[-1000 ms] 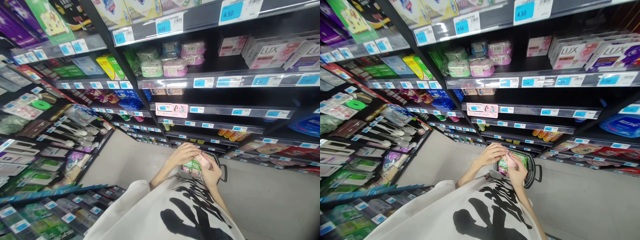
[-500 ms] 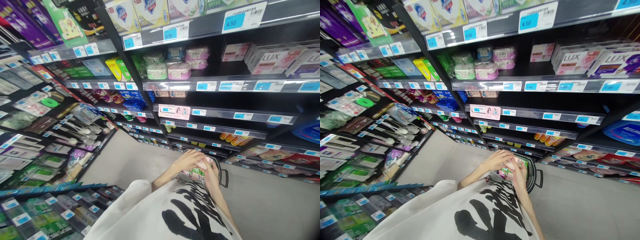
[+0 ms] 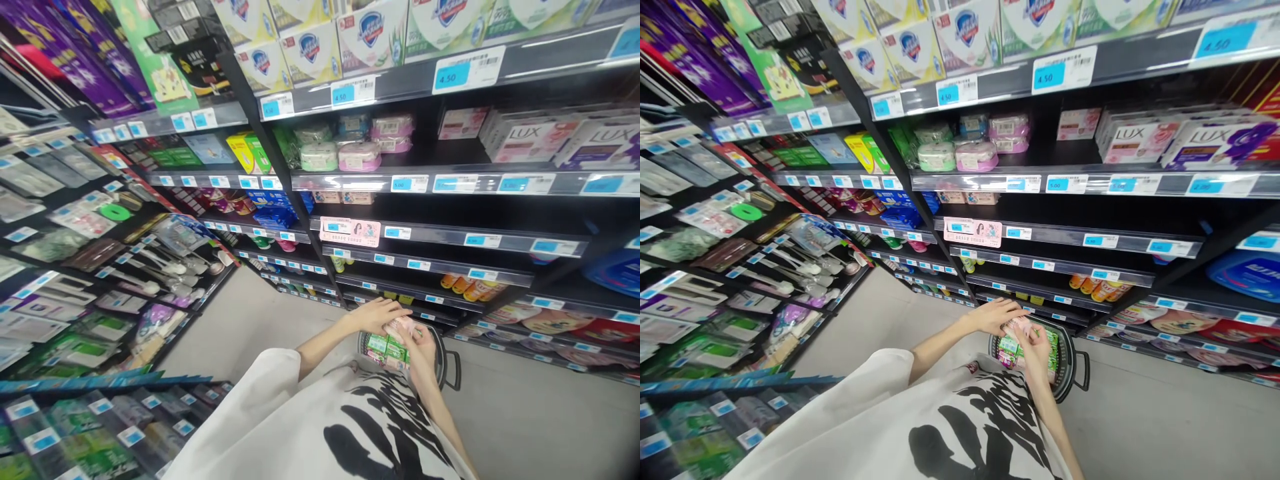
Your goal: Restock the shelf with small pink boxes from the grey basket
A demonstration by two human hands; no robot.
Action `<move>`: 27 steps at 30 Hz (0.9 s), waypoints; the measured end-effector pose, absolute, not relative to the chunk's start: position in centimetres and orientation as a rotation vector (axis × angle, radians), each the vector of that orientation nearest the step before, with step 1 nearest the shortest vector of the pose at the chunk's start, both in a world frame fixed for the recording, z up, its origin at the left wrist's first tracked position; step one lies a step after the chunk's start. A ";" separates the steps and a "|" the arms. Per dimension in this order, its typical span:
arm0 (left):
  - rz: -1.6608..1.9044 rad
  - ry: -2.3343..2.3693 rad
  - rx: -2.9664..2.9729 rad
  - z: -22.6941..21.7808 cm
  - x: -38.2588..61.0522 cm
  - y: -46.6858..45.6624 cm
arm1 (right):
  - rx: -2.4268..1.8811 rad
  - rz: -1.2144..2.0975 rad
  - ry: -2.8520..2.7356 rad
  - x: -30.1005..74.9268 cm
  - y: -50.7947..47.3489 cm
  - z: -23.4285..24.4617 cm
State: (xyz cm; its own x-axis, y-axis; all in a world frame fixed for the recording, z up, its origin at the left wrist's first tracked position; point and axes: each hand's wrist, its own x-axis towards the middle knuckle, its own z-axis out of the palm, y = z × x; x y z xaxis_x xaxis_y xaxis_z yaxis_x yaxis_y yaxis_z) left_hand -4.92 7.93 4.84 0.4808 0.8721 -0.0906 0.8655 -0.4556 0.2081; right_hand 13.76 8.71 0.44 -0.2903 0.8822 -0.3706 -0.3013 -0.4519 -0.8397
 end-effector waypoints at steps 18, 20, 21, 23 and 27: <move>0.051 2.089 2.617 18.8 -18.8 13.7 | -1.061 2.061 -1.055 15.8 7.5 1.9; 0.115 2.231 2.554 20.6 -20.9 13.9 | -1.065 2.066 -1.063 15.8 7.4 2.1; 0.129 2.292 2.516 21.3 -21.9 14.0 | -1.066 2.061 -1.061 15.8 7.4 2.1; 0.117 2.397 2.417 22.1 -23.7 14.4 | -1.059 2.050 -1.066 15.8 7.5 2.2; 0.091 2.561 2.190 22.4 -27.1 15.5 | -1.039 2.033 -1.100 15.8 7.6 1.8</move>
